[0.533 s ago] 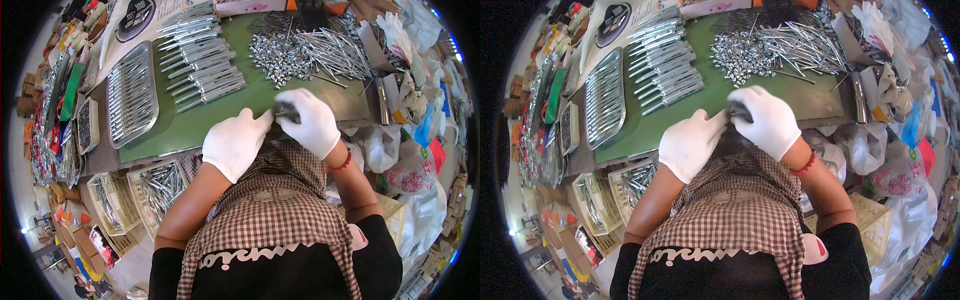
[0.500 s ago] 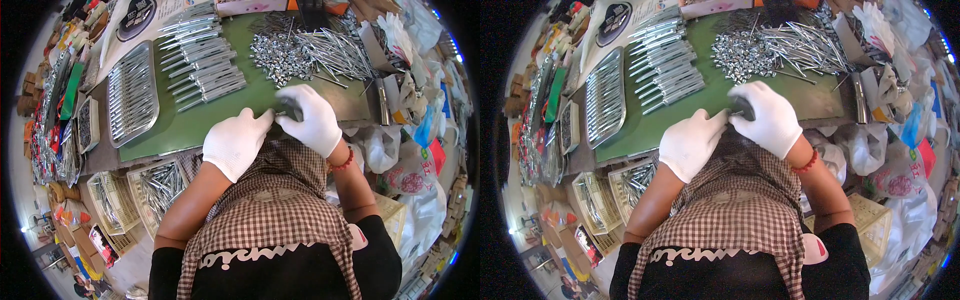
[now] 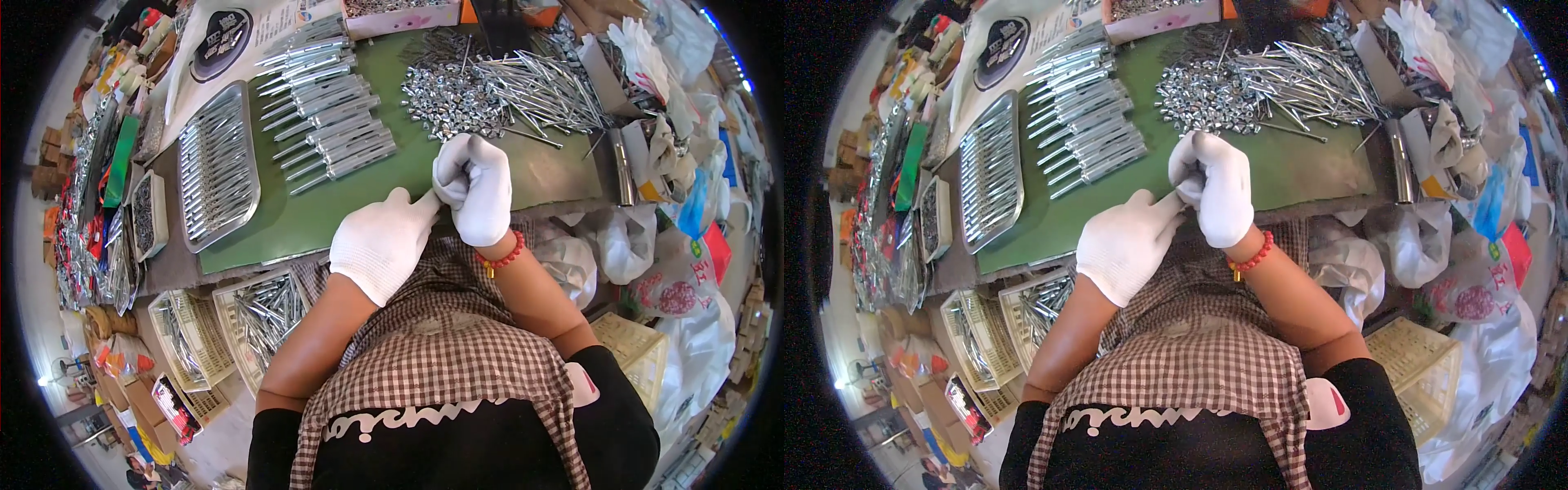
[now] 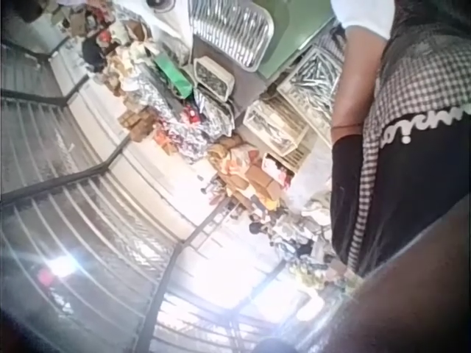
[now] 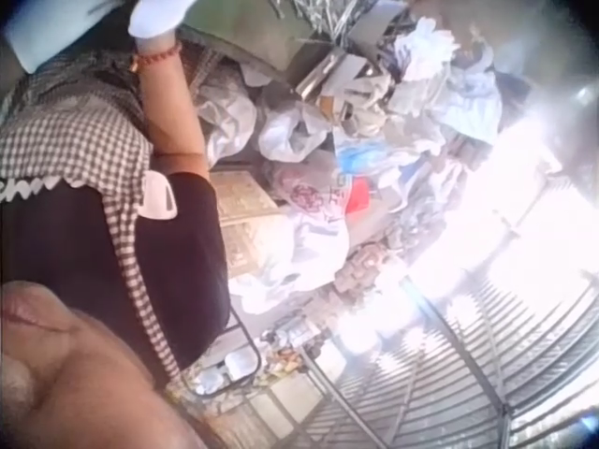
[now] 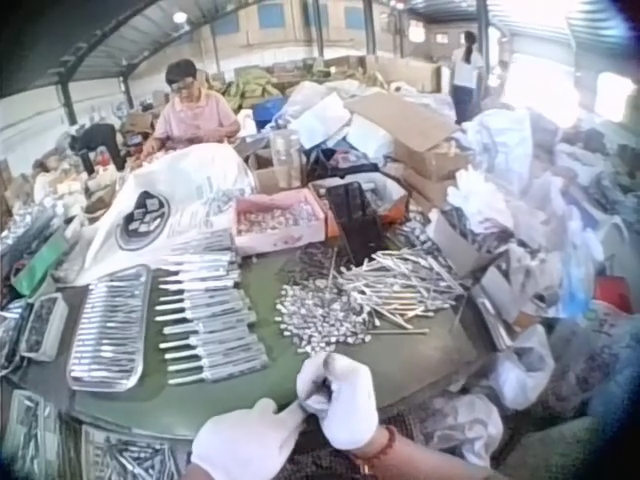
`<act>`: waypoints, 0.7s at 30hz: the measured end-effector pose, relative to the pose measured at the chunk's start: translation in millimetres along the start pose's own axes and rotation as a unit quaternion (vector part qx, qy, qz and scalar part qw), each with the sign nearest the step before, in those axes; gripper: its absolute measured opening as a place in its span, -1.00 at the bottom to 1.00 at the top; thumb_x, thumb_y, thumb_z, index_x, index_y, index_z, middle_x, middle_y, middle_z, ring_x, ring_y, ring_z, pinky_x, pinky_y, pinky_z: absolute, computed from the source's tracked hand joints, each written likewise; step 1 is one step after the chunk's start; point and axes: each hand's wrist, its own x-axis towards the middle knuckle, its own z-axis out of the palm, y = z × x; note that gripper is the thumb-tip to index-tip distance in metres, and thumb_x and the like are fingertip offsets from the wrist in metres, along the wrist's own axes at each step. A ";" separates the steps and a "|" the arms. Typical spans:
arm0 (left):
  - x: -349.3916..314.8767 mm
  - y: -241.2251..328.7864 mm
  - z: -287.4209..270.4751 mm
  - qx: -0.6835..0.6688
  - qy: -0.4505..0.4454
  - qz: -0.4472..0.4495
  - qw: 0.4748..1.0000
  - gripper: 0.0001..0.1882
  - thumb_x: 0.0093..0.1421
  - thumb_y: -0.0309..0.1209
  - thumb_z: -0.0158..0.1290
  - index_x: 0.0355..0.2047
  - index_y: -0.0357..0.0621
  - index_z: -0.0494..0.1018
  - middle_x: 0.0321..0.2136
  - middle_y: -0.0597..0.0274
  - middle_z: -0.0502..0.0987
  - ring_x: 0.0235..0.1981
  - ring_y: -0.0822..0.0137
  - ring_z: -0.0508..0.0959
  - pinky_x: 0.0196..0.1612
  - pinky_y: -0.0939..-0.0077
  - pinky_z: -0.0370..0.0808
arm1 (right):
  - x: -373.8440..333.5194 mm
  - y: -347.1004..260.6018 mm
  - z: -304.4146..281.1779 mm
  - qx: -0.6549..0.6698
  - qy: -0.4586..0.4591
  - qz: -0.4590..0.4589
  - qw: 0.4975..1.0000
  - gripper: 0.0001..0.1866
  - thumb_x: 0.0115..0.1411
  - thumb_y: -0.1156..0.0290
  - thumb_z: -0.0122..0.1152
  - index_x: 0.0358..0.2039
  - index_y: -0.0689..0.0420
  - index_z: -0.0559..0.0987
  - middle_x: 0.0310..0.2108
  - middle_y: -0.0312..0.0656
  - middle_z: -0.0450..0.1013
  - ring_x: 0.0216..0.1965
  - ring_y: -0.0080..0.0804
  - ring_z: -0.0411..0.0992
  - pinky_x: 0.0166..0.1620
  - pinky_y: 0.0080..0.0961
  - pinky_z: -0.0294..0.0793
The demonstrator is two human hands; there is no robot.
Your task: The recorder is assembling small metal components by inserting pins and plastic fittings into metal rails.
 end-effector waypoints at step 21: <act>-271.3 -111.6 83.2 -0.067 -0.129 -0.519 0.842 -0.40 0.34 -0.01 -0.14 0.21 -0.16 0.36 0.13 -0.15 0.45 0.12 -0.17 0.47 0.18 0.04 0.39 | -6.1 -2.3 -6.4 0.024 0.032 0.050 0.998 -0.46 0.38 0.02 -0.18 -0.55 0.23 0.40 -0.74 -0.40 0.04 -0.74 -0.61 -0.02 -0.62 -0.57 -0.07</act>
